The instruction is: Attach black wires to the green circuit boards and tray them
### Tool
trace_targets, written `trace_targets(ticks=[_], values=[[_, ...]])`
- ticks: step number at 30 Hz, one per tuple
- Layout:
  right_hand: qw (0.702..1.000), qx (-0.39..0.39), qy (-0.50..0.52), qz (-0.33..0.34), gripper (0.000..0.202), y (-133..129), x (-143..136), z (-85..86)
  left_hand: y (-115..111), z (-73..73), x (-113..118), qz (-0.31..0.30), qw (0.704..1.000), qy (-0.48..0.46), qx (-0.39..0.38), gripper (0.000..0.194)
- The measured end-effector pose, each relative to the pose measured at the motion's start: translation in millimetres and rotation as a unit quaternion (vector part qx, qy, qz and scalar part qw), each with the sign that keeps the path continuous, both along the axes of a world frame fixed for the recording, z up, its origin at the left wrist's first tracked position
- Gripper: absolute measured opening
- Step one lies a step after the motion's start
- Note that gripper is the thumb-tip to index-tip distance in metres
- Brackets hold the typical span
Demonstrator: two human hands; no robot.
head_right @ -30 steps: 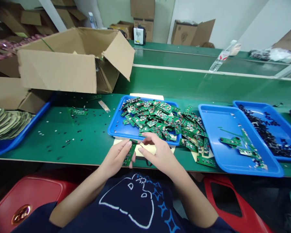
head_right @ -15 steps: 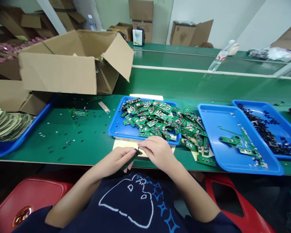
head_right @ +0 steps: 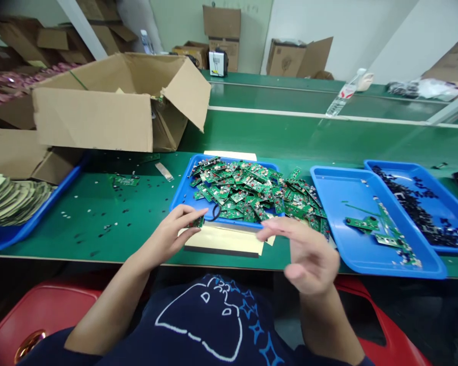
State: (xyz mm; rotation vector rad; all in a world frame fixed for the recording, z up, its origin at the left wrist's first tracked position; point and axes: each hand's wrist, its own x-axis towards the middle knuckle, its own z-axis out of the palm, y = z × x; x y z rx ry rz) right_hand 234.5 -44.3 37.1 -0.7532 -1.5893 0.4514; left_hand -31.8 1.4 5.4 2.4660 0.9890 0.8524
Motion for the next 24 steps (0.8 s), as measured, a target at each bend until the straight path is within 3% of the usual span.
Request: trace_targets(ticks=[2,4,6,8,11,13,17,21,24], values=[[0.99,0.026,0.137,-0.006,0.028,13,6,-1.3,-4,6.9,1,-0.023,0.998,-0.018,0.049,0.039],[0.978,-0.048,0.201,0.022,0.023,34,7,-6.5,-10,15.4,5,-0.05,0.993,-0.021,0.105,0.04],[0.957,-0.217,0.175,0.075,0.027,53,2,-13.5,-15,22.8,10,-0.069,0.986,-0.015,0.151,0.04],[0.93,-0.32,0.117,0.138,0.028,62,-10,-19.1,-17,26.6,13,-0.07,0.98,-0.008,0.185,0.038],[0.857,-0.424,0.046,0.29,0.031,52,-33,-19.8,-13,24.2,12,-0.032,0.971,-0.004,0.236,0.034],[0.81,-0.461,0.059,0.357,0.03,38,-47,-16.1,-10,18.6,9,-0.007,0.967,-0.004,0.255,0.034],[0.783,-0.486,0.155,0.355,0.025,22,-62,-12.1,-6,8.2,7,0.022,0.964,-0.039,0.26,0.035],[0.739,-0.524,0.226,0.358,0.03,21,-69,-19.7,-8,6.4,12,0.073,0.965,-0.097,0.234,0.035],[0.719,-0.538,0.247,0.366,0.031,22,-72,-24.7,-8,8.3,16,0.05,0.974,-0.112,0.192,0.036]])
